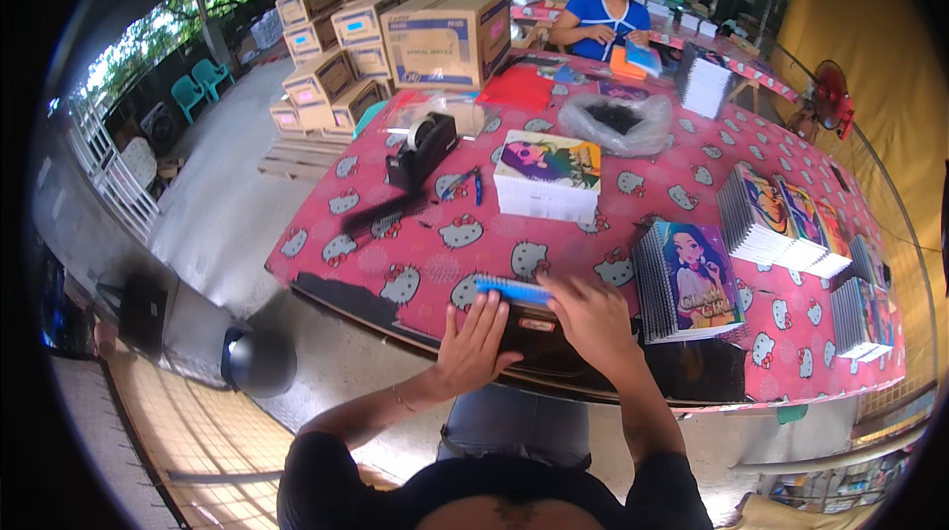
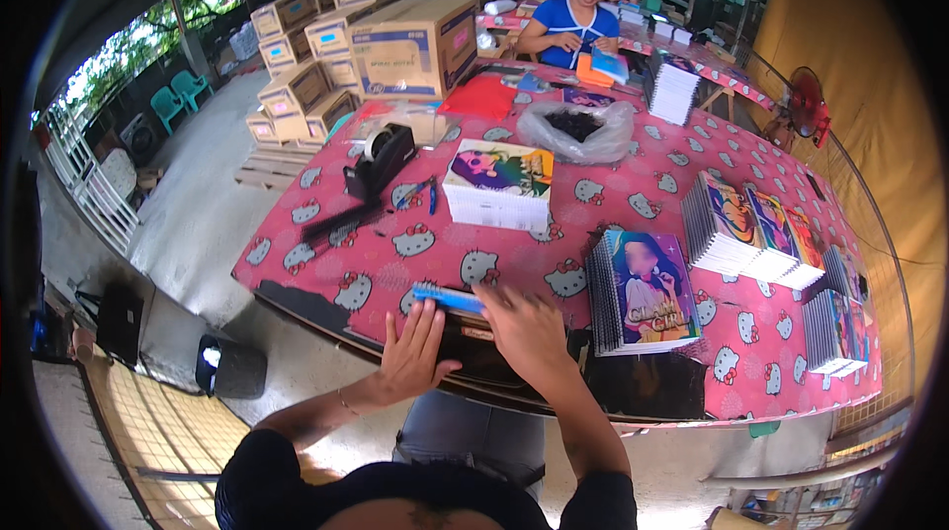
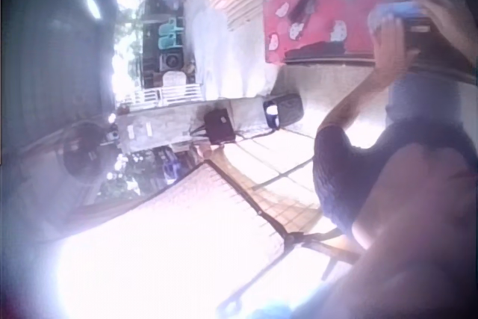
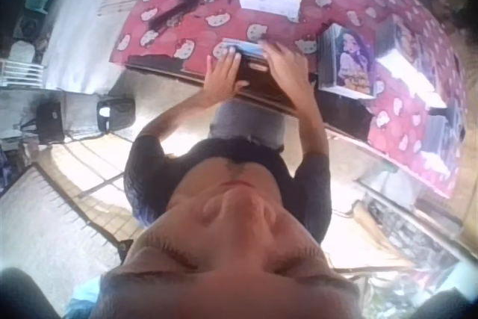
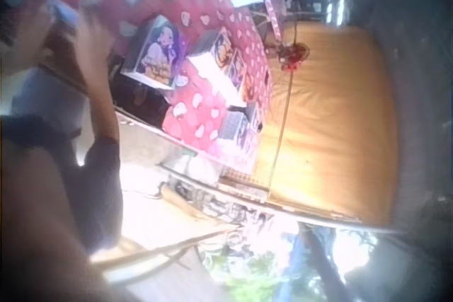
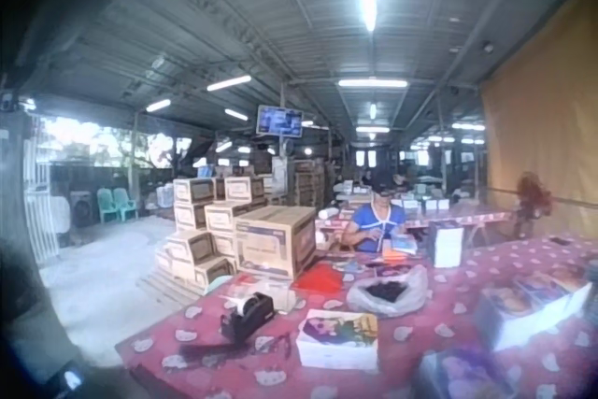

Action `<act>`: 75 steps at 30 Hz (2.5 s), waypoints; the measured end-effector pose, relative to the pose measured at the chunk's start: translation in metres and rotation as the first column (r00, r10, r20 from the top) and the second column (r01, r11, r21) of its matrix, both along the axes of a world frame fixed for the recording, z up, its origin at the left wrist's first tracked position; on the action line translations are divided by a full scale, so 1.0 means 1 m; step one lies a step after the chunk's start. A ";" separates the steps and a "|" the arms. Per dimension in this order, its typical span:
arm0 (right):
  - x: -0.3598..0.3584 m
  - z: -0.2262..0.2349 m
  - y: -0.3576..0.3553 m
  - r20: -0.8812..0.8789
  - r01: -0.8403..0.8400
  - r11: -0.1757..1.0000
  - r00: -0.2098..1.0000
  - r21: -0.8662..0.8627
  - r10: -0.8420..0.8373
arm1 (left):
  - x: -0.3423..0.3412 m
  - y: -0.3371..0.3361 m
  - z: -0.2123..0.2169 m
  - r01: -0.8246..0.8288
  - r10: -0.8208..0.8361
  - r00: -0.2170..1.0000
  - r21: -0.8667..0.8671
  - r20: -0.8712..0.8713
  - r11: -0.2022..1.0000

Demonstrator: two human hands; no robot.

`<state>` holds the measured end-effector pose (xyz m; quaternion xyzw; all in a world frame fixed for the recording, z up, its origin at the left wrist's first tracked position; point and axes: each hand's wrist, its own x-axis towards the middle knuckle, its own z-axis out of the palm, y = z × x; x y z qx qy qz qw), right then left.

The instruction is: The person picks up spiral notebooks one at a time, aligns the covers, and places them into stacks on a table.

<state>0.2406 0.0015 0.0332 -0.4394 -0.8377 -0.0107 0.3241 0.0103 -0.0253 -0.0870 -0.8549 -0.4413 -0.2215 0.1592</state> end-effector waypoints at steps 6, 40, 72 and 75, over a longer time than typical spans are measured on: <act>0.014 0.004 0.003 0.036 0.028 0.988 0.999 -0.152 -0.023 | -0.001 0.024 0.043 0.049 -0.046 0.988 0.010 -0.150 0.999; 0.033 -0.083 -0.010 -0.926 -0.355 0.901 0.362 -0.248 -0.113 | 0.063 0.056 0.126 0.130 -0.096 0.920 0.066 -0.379 0.989; 0.067 -0.077 -0.007 -0.577 -0.151 0.902 0.808 -0.404 -0.123 | 0.101 0.034 0.112 0.393 -0.389 0.907 0.011 0.159 0.920; 0.071 -0.060 -0.014 -0.649 -0.232 0.917 0.760 -0.323 -0.037 | 0.096 0.053 0.118 0.413 -0.381 0.907 -0.206 0.177 0.887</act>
